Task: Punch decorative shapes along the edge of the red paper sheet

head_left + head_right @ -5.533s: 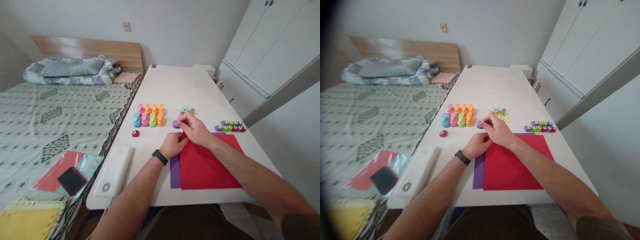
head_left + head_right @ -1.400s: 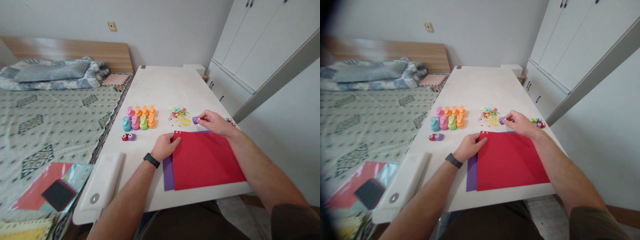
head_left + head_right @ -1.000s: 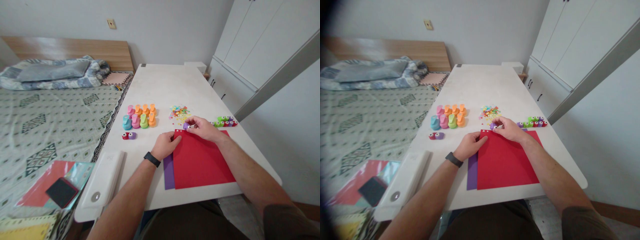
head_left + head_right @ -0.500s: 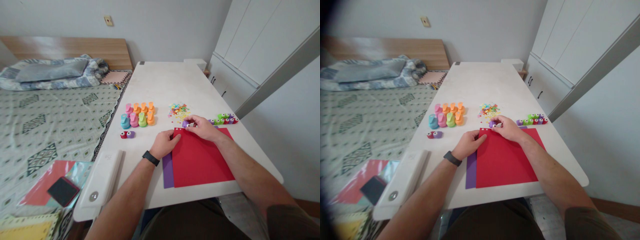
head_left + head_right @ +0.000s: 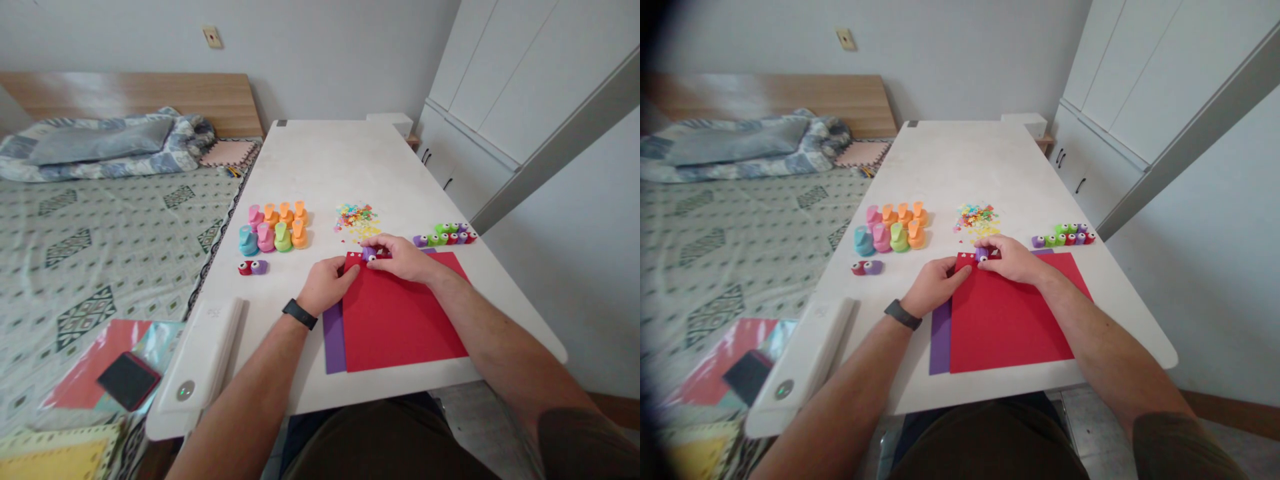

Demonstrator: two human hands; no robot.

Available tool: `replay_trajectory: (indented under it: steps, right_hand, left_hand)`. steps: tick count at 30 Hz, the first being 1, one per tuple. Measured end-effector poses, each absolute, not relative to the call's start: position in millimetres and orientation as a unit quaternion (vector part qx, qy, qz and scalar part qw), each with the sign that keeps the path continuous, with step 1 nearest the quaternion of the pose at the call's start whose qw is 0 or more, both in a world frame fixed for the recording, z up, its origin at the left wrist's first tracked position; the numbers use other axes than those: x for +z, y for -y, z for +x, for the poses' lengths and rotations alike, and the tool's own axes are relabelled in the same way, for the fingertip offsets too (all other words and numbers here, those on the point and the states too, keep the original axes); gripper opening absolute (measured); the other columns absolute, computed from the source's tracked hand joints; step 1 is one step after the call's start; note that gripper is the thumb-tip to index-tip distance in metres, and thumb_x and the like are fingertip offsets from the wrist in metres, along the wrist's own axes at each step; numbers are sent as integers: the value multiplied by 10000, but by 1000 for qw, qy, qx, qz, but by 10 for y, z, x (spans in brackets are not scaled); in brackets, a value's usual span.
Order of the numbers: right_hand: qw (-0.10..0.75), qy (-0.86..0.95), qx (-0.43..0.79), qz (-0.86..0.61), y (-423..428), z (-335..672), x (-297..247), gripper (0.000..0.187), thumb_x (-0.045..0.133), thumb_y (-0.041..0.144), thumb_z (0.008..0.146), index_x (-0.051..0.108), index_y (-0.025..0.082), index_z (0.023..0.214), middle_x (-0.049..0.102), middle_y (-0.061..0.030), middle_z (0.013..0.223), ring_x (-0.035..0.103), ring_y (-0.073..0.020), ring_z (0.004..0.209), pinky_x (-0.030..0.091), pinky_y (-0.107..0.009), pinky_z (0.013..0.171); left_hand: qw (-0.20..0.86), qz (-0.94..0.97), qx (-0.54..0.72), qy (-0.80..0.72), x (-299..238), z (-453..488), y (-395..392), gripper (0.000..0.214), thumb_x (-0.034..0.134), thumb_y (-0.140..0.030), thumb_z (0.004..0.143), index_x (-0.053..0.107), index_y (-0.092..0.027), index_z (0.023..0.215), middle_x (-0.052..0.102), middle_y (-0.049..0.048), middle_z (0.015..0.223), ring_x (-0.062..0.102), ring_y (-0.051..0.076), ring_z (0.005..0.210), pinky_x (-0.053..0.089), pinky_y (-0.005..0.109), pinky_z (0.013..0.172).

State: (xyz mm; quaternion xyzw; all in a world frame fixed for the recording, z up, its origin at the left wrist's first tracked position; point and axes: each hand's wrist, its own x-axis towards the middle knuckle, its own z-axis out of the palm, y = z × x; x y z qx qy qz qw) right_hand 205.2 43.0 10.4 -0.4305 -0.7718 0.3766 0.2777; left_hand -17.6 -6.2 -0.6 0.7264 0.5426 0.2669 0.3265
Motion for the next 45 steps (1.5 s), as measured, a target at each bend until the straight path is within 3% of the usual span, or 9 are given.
replay_trajectory:
  steps: [9, 22, 45]
  right_hand:
    - [279, 777, 401, -397, -428, 2047, 115, 392, 757, 257, 798, 704, 245, 1186, 732, -37, 1150, 660, -219, 1057, 493, -392, 1000]
    - [277, 760, 429, -402, -415, 2044, 72, 392, 729, 331, 855, 689, 236, 1233, 709, -60, 1261, 656, -239, 1162, 464, -424, 1078]
    - [269, 735, 476, -400, -443, 2040, 46, 276, 758, 296, 788, 711, 171, 1030, 698, -24, 917, 606, -174, 813, 473, -313, 803]
  left_hand:
    - [333, 728, 273, -533, -7, -185, 62, 393, 486, -489, 957, 617, -175, 763, 557, -20, 655, 426, 119, 604, 275, 259, 564]
    - [332, 733, 270, -528, 9, -183, 71, 377, 484, -478, 964, 627, -182, 779, 581, -12, 676, 466, 131, 633, 299, 257, 576]
    - [319, 736, 273, -531, -9, -171, 81, 384, 496, -471, 959, 625, -168, 763, 564, -19, 648, 431, 114, 601, 264, 258, 564]
